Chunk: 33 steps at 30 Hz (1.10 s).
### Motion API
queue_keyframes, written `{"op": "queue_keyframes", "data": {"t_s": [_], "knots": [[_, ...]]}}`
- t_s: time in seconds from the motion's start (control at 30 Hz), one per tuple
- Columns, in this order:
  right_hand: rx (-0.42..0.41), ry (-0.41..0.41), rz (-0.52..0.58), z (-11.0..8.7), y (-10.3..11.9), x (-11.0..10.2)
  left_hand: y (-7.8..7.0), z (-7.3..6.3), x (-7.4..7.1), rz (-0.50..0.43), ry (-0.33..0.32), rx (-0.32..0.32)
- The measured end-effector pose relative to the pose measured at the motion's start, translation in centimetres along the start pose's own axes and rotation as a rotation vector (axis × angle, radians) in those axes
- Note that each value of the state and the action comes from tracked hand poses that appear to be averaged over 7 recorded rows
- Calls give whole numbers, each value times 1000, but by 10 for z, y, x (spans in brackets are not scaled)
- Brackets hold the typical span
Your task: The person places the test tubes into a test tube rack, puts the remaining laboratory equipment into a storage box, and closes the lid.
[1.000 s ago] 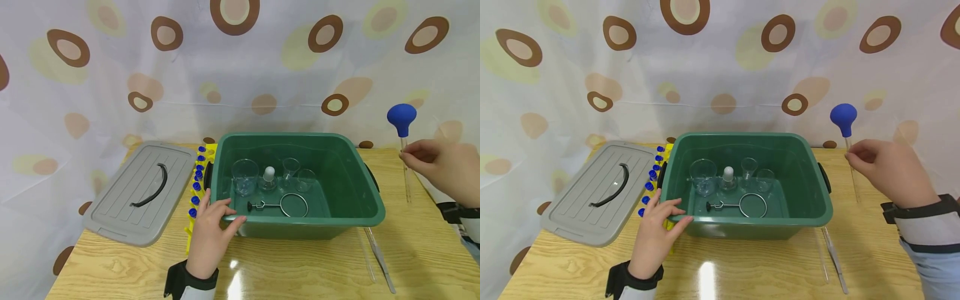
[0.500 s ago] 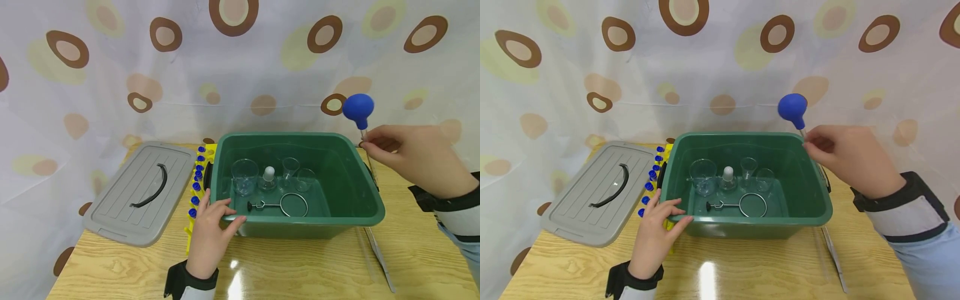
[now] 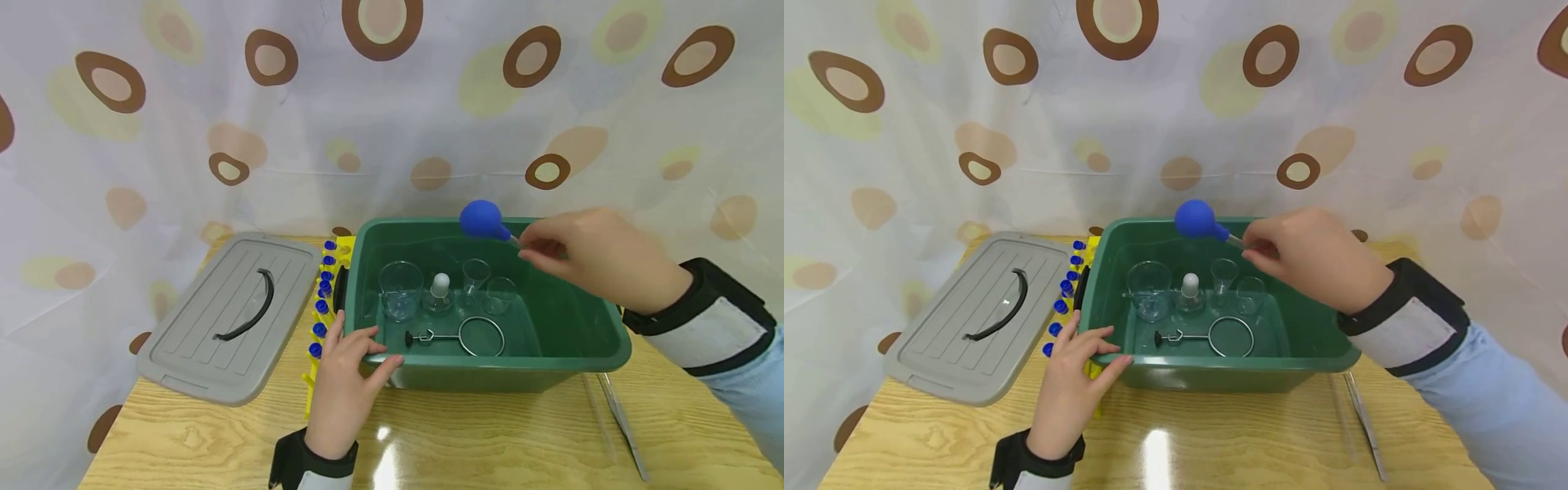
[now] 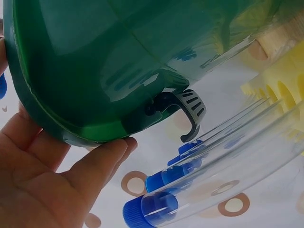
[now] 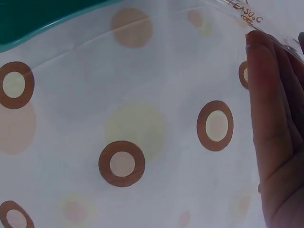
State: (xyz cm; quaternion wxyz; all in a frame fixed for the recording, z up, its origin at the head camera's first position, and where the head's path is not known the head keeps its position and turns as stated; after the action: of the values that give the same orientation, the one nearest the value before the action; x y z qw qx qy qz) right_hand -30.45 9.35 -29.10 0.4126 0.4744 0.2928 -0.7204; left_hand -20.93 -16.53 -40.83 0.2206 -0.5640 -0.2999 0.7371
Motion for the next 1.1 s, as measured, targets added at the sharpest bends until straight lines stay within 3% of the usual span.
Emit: {"op": "queue_keyframes", "data": {"t_s": [0.1, 0.3, 0.6, 0.8, 1.1], "knots": [[-31, 72, 57, 9, 4, 12, 0, 1, -1, -1, -2, 9], [-35, 302, 208, 25, 10, 56, 1, 1, -1, -3, -1, 19], [-139, 542, 211, 31, 16, 134, 0, 1, -1, -3, -14, 39], [-201, 594, 128, 36, 17, 171, 1, 0, 1, -12, -6, 46], [-217, 605, 136, 35, 11, 209, 2, -1, 0, -4, -3, 20]]}}
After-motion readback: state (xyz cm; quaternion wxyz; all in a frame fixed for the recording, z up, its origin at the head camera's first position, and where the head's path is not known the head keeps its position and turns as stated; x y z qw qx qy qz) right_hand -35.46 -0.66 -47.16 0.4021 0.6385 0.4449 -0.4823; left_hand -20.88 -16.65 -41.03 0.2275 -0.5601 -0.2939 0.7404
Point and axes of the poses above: each hand's wrist, its own z-axis towards the middle knuckle, its own x-axis out of the palm, y = z × x, the point moved 3 cm from there along z, towards the middle knuckle, and after that the axes turned 15 degrees about -x, right-handed, at the moved point
